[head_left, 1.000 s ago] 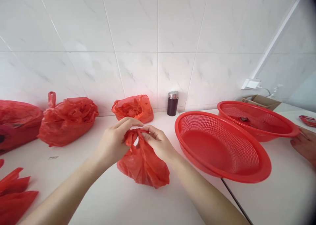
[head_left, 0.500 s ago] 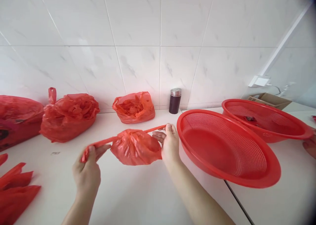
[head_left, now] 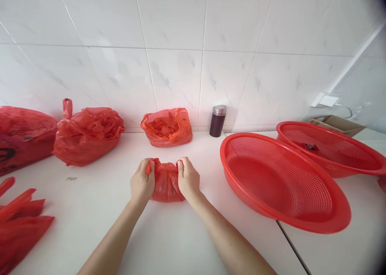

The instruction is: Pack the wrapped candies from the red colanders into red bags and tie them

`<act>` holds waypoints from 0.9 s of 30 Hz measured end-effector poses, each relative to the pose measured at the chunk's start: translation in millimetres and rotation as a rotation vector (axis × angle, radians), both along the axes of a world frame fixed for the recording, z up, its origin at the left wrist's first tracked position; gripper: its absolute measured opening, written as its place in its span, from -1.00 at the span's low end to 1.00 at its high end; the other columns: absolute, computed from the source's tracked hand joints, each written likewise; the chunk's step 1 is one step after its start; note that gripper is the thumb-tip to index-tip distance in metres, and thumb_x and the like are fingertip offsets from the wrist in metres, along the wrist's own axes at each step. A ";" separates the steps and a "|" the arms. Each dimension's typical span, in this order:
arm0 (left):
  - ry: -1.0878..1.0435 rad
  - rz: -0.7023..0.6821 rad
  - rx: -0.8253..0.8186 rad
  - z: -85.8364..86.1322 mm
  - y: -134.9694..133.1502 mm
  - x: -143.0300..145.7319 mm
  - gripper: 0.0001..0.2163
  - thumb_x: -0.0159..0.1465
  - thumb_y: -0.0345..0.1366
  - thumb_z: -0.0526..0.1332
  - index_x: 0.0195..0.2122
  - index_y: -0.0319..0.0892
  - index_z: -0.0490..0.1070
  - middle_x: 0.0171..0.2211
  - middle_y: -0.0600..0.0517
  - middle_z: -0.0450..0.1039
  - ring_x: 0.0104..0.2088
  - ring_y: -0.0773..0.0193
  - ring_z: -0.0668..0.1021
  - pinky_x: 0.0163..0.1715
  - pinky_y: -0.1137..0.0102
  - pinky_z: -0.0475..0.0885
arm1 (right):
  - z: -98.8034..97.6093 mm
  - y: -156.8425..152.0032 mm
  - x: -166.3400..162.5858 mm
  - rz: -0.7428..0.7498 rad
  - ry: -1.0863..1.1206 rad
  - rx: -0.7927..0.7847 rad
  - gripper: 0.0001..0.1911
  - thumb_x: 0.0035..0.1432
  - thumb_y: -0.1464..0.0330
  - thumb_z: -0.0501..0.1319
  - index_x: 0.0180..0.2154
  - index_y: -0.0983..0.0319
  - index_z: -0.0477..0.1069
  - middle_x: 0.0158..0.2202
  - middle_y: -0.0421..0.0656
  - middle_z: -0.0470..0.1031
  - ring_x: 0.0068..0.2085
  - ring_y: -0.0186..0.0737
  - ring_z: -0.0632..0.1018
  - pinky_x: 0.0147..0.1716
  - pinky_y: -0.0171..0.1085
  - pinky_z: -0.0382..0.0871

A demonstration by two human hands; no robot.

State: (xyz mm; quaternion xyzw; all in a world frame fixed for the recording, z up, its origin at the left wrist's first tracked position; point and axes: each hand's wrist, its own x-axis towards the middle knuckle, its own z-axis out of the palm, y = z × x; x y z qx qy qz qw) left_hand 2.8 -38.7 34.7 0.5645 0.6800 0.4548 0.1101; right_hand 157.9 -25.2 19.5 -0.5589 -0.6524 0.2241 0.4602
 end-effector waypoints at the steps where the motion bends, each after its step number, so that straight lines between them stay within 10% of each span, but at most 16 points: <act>1: 0.038 -0.007 -0.037 -2.1 5.0 -1.8 -0.78 0.34 -0.14 -0.02 -0.21 -0.02 0.39 -0.27 0.04 0.52 -0.33 0.18 0.49 -0.33 0.35 0.28 | -3.0 3.3 1.5 0.011 -0.043 -0.013 -0.68 0.37 0.18 -0.16 -0.23 0.11 0.30 -0.37 -0.24 0.49 -0.41 -0.25 0.46 -0.42 -0.33 0.19; 19: 0.110 0.040 -0.219 0.7 3.8 -24.8 -0.72 0.34 -0.13 -0.14 -0.29 -0.03 0.33 -0.64 0.14 0.23 -0.60 0.27 0.34 -0.57 0.46 0.23 | -9.7 26.4 28.8 -0.089 -0.454 -0.173 -0.61 0.42 0.18 -0.28 -0.13 0.08 0.27 -0.51 -0.28 0.47 -0.49 -0.30 0.45 -0.53 -0.37 0.00; 27: 0.370 0.008 -0.464 -15.4 43.5 -29.1 -0.68 0.30 -0.14 -0.11 -0.20 -0.01 0.42 -0.40 -0.05 0.54 -0.39 0.03 0.53 -0.48 0.34 0.24 | -27.1 52.0 32.2 -0.124 -0.637 -0.200 -0.73 0.38 0.21 -0.07 -0.19 0.13 0.35 -0.43 -0.20 0.55 -0.43 -0.25 0.52 -0.50 -0.33 0.04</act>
